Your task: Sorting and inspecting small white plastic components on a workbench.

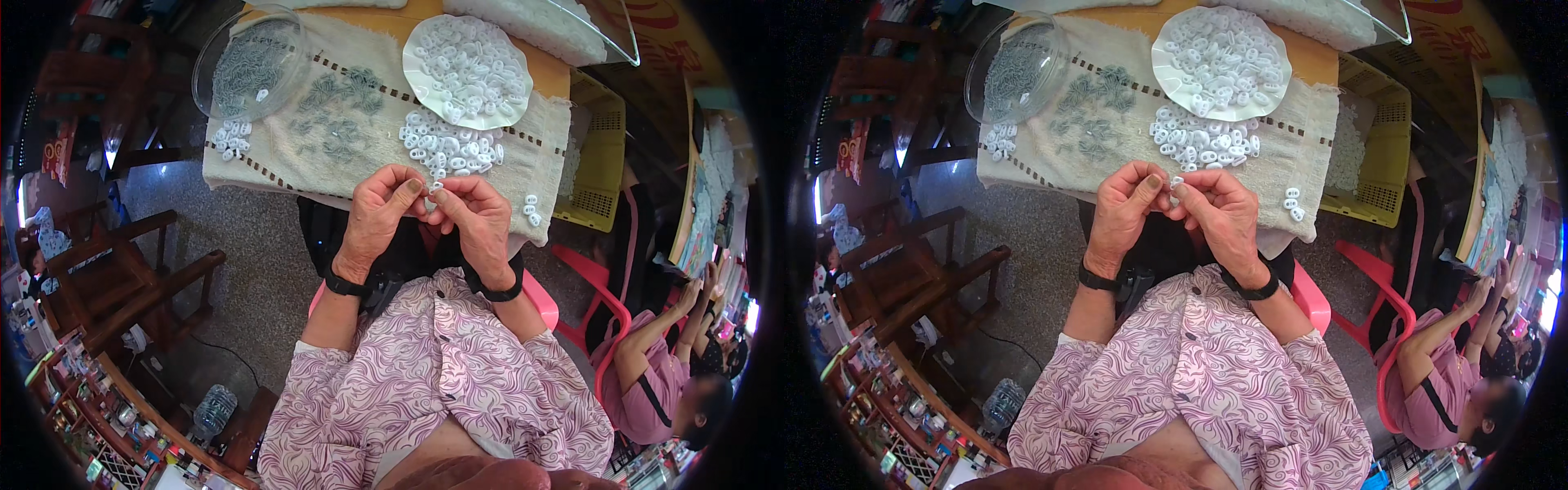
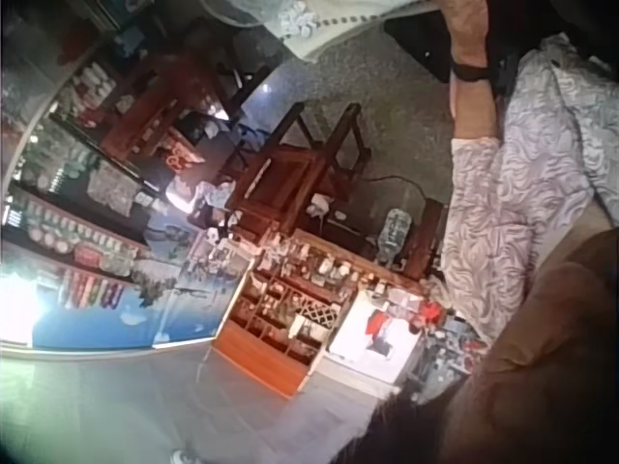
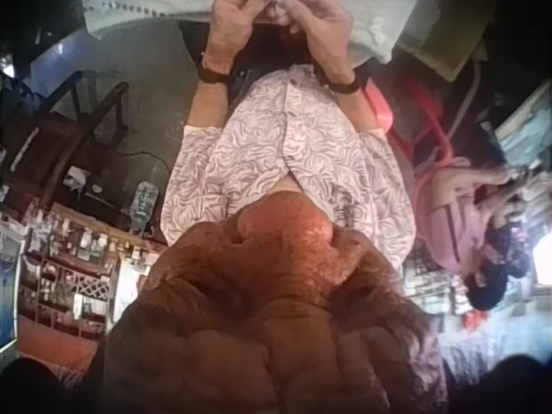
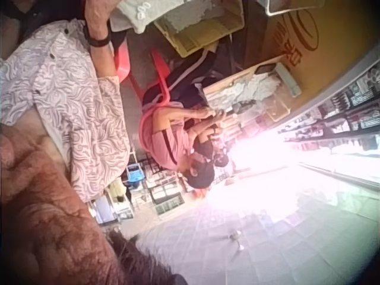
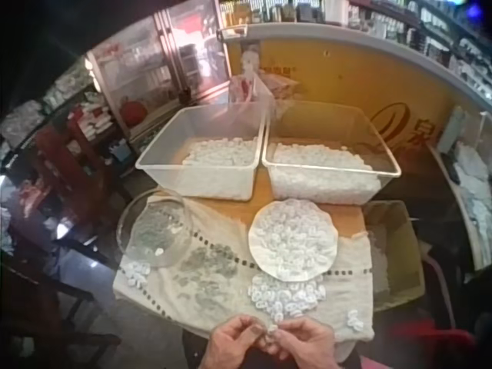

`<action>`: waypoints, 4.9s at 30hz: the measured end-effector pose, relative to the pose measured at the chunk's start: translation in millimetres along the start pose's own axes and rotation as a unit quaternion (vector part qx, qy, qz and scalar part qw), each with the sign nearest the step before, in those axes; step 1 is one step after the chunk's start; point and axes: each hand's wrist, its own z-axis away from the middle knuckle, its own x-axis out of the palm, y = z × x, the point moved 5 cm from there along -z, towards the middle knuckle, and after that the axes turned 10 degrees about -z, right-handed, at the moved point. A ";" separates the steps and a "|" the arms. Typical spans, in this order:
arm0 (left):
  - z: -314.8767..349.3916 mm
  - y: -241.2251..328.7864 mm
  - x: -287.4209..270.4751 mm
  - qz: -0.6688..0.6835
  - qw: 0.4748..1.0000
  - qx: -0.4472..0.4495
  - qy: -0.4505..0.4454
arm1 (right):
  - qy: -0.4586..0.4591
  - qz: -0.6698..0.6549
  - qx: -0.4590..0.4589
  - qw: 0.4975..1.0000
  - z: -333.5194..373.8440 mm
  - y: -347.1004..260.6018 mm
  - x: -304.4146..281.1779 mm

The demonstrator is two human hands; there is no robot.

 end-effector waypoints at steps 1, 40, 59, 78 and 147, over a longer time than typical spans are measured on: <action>0.3 -0.6 1.0 0.017 1.000 -0.004 -0.002 | 0.003 0.003 -0.001 1.000 -0.2 0.2 -0.3; 3.4 14.5 0.8 -0.164 0.983 0.062 0.046 | 0.007 0.161 -0.138 0.977 6.6 -9.5 11.3; 5.6 13.1 5.8 -0.150 0.985 0.078 0.039 | 0.010 0.059 -0.068 0.996 4.8 -6.8 5.3; 6.2 15.0 10.6 -0.232 0.959 0.137 0.090 | 0.000 0.158 -0.161 0.974 8.4 -6.4 9.3; 0.9 18.0 41.8 -0.633 0.711 0.292 0.095 | 0.073 0.068 -0.070 0.993 11.6 -6.9 -29.3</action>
